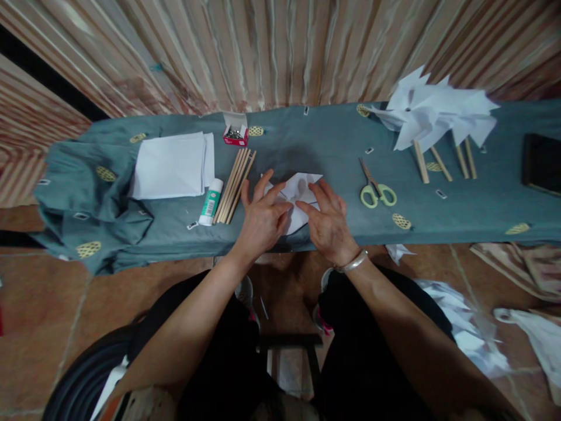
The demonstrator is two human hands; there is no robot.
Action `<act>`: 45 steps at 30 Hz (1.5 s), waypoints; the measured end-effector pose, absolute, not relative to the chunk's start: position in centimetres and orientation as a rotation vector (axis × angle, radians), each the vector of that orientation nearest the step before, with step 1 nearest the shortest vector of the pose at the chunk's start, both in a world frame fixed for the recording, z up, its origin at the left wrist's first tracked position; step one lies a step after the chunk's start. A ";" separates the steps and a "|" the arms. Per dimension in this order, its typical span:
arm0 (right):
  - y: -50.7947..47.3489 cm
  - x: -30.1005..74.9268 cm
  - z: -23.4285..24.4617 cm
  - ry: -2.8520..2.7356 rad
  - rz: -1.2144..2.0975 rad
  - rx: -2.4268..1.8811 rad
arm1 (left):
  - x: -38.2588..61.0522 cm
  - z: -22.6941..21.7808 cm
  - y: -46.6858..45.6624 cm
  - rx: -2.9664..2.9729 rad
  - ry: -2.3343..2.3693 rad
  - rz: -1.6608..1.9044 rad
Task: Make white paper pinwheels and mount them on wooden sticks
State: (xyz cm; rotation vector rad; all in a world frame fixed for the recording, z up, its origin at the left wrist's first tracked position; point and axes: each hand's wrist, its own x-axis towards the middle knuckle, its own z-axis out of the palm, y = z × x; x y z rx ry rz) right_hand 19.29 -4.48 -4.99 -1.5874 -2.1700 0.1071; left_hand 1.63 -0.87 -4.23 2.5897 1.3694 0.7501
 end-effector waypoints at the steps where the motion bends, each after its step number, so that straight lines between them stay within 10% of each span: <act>1: -4.5 19.2 -5.0 -2.181 0.102 -1.593 | 1.6 -4.2 -0.9 2.585 1.369 0.739; 45: -4.1 18.1 -5.3 -2.205 0.090 -1.587 | 2.2 -4.4 -0.8 2.546 1.364 0.719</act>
